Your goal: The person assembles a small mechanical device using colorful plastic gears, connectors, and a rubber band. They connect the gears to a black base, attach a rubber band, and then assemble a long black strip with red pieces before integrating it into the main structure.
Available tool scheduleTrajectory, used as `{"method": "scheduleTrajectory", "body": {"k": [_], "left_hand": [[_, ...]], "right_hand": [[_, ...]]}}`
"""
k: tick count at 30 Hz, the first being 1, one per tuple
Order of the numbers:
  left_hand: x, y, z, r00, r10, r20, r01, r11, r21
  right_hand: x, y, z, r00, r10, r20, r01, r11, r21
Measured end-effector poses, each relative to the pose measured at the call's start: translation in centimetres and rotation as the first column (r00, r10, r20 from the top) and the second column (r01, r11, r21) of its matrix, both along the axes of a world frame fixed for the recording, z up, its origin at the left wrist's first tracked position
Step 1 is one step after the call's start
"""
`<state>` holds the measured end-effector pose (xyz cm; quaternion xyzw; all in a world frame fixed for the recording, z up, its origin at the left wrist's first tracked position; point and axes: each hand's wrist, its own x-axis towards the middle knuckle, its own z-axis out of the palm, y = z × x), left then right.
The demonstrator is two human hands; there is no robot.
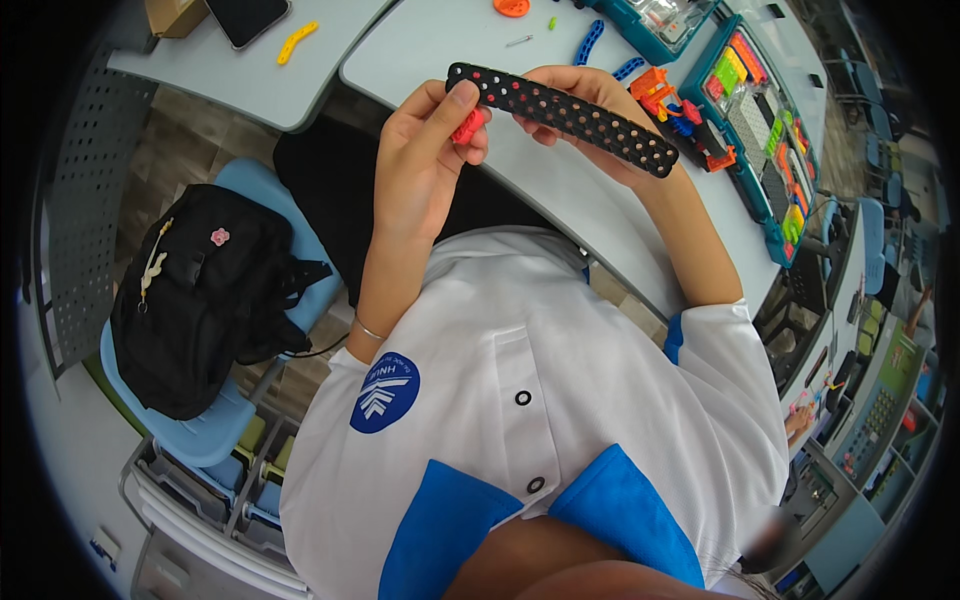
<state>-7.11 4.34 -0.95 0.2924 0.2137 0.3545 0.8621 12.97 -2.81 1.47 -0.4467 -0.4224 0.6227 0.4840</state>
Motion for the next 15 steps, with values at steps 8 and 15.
{"method": "scheduleTrajectory", "body": {"k": [8,15], "left_hand": [[0.03,-0.24,-0.14,0.999,-0.029,0.038,0.029,0.999,-0.016],[-0.12,-0.34,0.36,1.0,-0.022,0.012,0.021,0.999,0.043]], "right_hand": [[-0.35,-0.17,0.07,0.998,0.016,-0.067,-0.02,0.998,-0.059],[-0.43,-0.36,-0.4,1.0,0.017,-0.007,-0.017,1.0,-0.017]]}}
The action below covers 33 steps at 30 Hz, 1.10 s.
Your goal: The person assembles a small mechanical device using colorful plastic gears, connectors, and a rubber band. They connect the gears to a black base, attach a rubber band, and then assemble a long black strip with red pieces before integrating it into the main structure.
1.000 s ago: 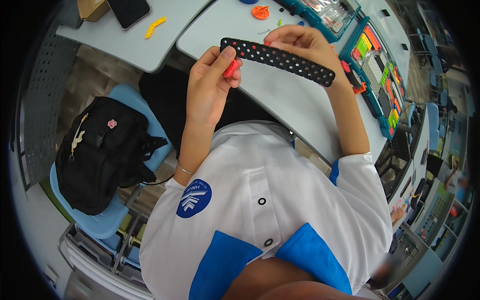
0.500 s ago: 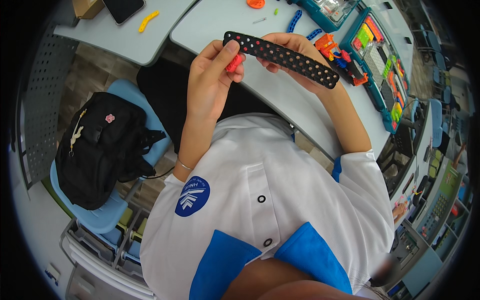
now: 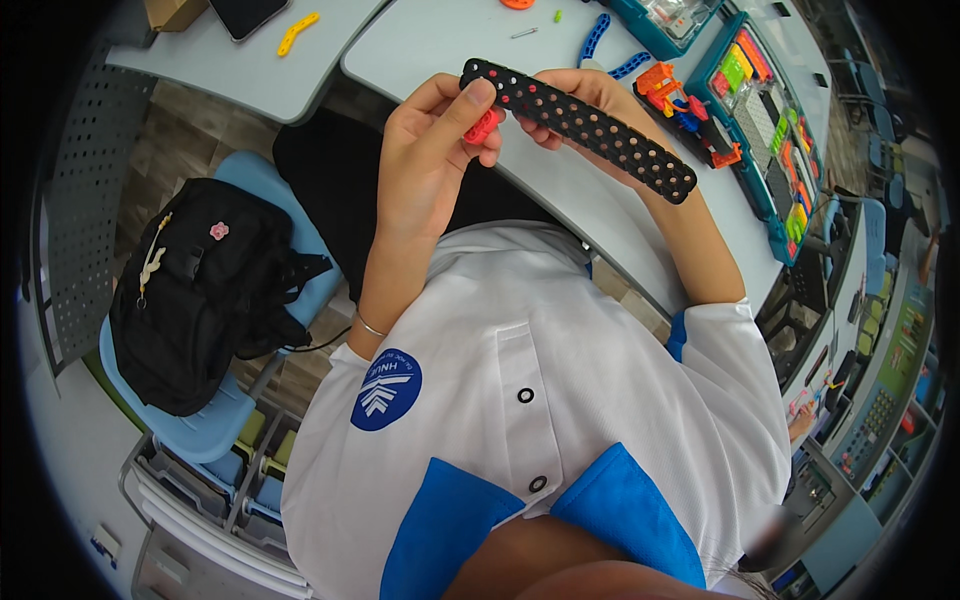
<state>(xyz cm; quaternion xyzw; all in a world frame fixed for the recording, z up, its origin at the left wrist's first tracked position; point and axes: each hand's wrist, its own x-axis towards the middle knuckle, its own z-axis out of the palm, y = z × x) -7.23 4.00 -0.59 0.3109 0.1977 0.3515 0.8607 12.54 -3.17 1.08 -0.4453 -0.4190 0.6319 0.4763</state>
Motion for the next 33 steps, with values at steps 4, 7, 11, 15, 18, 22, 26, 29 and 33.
{"method": "scheduleTrajectory", "body": {"k": [4,7,11,15,18,22,26,29,33], "left_hand": [[-0.2,0.2,-0.1,0.999,-0.047,0.003,0.047,0.999,-0.011],[-0.2,0.0,-0.1,0.999,-0.031,-0.03,0.031,0.999,0.032],[-0.3,0.3,0.4,0.996,-0.059,-0.071,0.068,0.989,0.135],[-0.1,0.3,0.7,0.994,-0.009,-0.105,0.029,0.982,0.189],[0.3,-0.1,0.9,0.991,0.085,-0.102,-0.06,0.972,0.226],[0.3,0.1,0.8,0.983,0.174,-0.057,-0.158,0.964,0.215],[0.5,0.4,0.4,0.964,0.2,-0.173,-0.148,0.951,0.271],[0.3,0.7,0.5,0.97,0.138,-0.202,-0.081,0.96,0.267],[0.8,1.6,-0.5,0.924,0.248,-0.29,-0.139,0.926,0.351]], "right_hand": [[0.1,0.0,-0.2,1.0,0.012,-0.02,-0.013,0.999,-0.03],[0.7,0.0,-0.3,0.994,0.079,-0.081,-0.082,0.996,-0.042],[0.4,-0.2,0.3,0.973,0.105,-0.205,-0.124,0.989,-0.082],[1.3,0.0,0.0,0.972,0.126,-0.199,-0.136,0.99,-0.038],[1.7,0.2,0.4,0.989,0.091,-0.117,-0.097,0.994,-0.044],[2.2,0.0,4.3,0.996,0.053,0.07,-0.05,0.998,-0.041],[3.1,-0.5,6.2,0.903,0.15,0.402,-0.136,0.989,-0.063],[3.0,-0.8,6.3,0.841,-0.023,0.54,0.045,0.999,-0.027],[4.0,-1.1,7.7,0.831,-0.039,0.554,0.026,0.999,0.032]]}}
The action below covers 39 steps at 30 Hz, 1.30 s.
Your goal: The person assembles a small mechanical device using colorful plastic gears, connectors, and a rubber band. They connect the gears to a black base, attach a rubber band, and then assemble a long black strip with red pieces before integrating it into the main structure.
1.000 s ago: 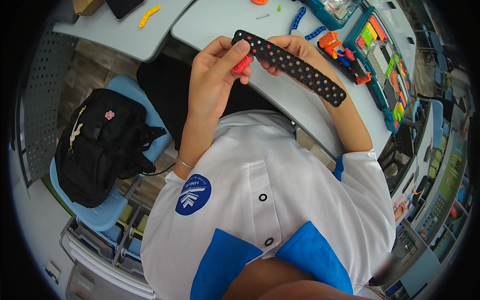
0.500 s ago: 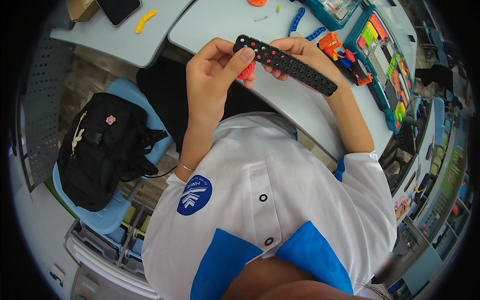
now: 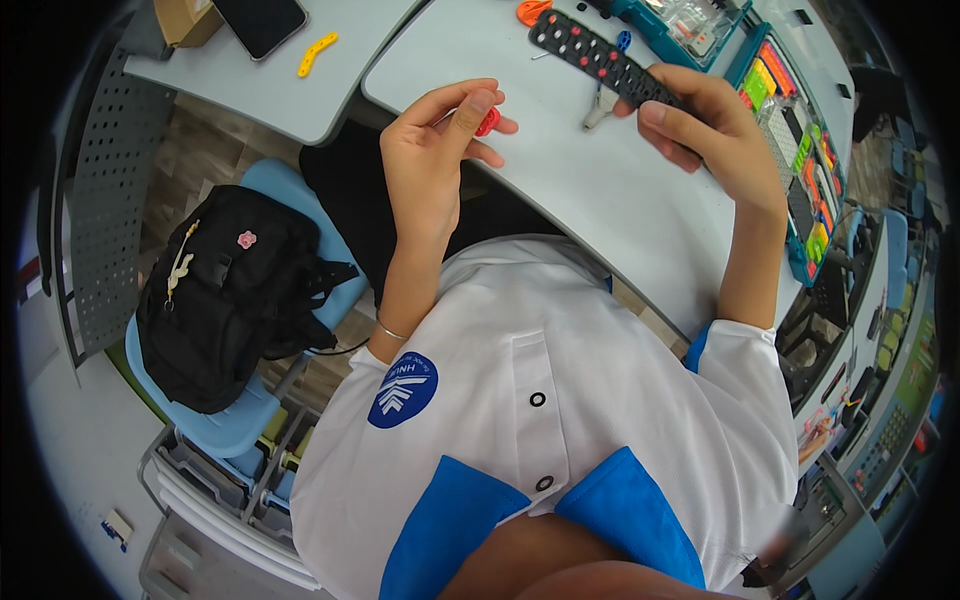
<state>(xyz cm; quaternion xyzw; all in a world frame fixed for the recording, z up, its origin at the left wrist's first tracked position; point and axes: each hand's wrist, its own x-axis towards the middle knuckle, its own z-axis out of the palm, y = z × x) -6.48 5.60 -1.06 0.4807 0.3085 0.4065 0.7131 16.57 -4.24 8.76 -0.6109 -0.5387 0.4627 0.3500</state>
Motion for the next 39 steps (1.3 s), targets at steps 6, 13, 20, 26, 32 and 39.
{"method": "scheduleTrajectory", "body": {"k": [6,13,20,26,32,39], "left_hand": [[1.1,-0.2,-0.1,0.99,-0.036,0.134,0.052,0.992,-0.118],[1.2,-0.3,1.2,0.913,-0.12,0.391,0.239,0.932,-0.273],[1.1,-0.5,1.6,0.899,-0.147,0.413,0.276,0.922,-0.272],[0.9,-0.6,1.5,0.905,-0.164,0.393,0.273,0.932,-0.24],[0.6,-0.1,0.9,0.937,-0.038,0.346,0.136,0.955,-0.264],[-0.4,1.3,0.7,0.937,0.236,0.258,-0.213,0.97,-0.115]], "right_hand": [[-2.5,0.8,-1.9,0.987,0.022,-0.159,-0.055,0.977,-0.208],[-2.2,1.7,-3.6,0.984,0.009,-0.175,-0.06,0.956,-0.286],[-1.9,1.7,-3.5,0.987,0.016,-0.163,-0.066,0.949,-0.307],[-2.1,1.6,-3.9,0.987,0.011,-0.162,-0.059,0.954,-0.296],[-2.0,1.5,-3.7,0.985,0.014,-0.173,-0.036,0.992,-0.123],[-3.4,2.1,-8.5,0.63,-0.305,0.714,-0.135,0.863,0.487]]}}
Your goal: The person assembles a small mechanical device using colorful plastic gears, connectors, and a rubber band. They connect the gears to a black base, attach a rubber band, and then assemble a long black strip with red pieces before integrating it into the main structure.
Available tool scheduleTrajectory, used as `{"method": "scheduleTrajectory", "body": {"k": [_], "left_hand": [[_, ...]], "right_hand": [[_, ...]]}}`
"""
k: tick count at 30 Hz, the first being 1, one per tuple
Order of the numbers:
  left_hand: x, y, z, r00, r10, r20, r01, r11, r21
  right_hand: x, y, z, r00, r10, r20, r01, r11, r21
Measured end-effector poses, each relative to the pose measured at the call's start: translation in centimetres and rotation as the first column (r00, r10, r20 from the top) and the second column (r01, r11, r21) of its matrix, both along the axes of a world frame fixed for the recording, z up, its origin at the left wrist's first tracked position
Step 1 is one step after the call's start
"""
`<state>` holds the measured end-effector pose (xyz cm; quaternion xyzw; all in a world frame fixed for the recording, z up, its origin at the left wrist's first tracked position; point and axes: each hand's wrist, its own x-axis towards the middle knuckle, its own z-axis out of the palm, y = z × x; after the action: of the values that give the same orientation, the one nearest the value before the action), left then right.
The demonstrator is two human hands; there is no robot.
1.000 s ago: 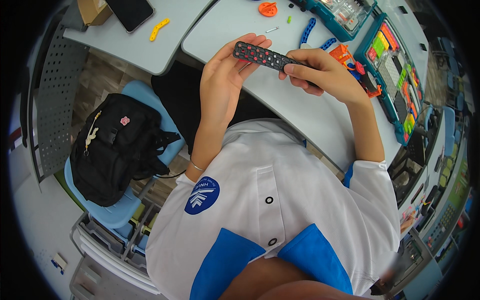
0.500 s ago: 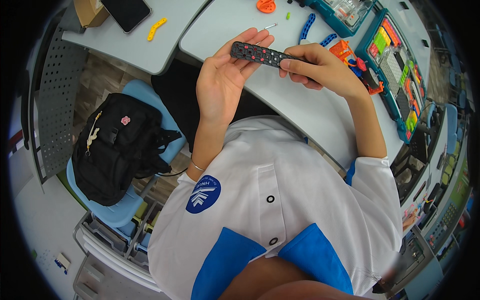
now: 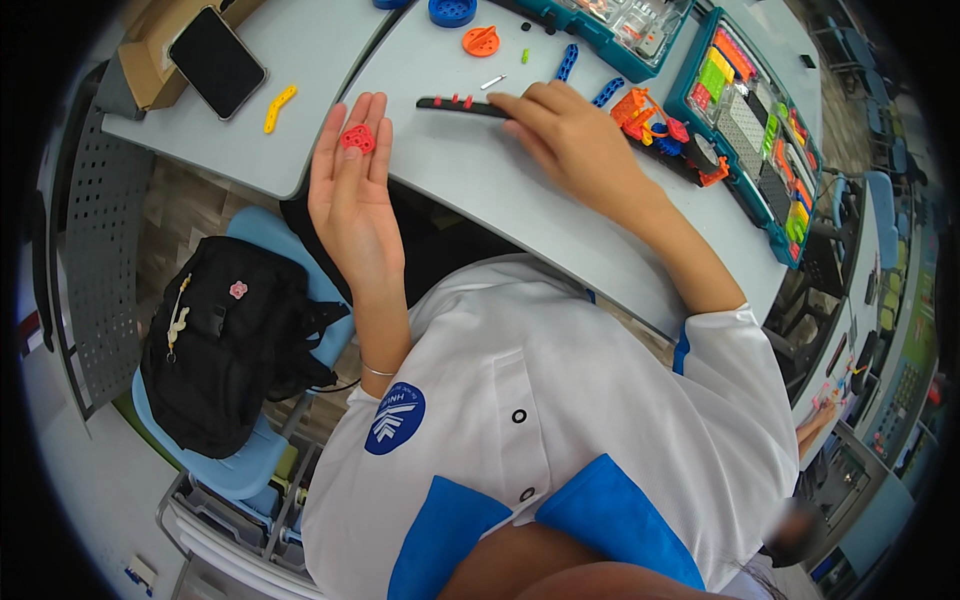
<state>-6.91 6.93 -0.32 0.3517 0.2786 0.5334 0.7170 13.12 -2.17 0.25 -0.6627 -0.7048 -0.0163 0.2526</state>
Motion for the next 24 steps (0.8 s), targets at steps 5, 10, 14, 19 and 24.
{"method": "scheduleTrajectory", "body": {"k": [5,10,14,19,24], "left_hand": [[-0.6,-0.5,1.0,0.999,0.013,-0.048,-0.011,0.999,0.039],[-0.8,-0.5,0.6,0.997,-0.024,-0.076,0.024,1.0,0.007],[-0.7,-0.7,0.3,0.997,-0.028,-0.066,0.028,1.0,-0.008],[-0.6,-1.0,0.3,0.994,-0.054,-0.094,0.054,0.998,-0.013],[-0.4,-1.8,0.6,0.993,-0.088,-0.073,0.086,0.996,-0.026]], "right_hand": [[-1.3,0.1,-1.2,0.989,0.031,0.145,-0.032,0.999,0.003],[-1.2,0.3,-1.3,0.992,0.021,0.124,-0.025,0.999,0.028],[0.1,2.0,-1.0,0.998,-0.002,0.07,-0.005,0.995,0.103],[2.0,5.0,-1.8,0.984,0.019,0.179,-0.013,0.999,-0.034],[1.5,5.3,-1.3,0.999,0.034,-0.02,-0.033,0.999,0.043]]}}
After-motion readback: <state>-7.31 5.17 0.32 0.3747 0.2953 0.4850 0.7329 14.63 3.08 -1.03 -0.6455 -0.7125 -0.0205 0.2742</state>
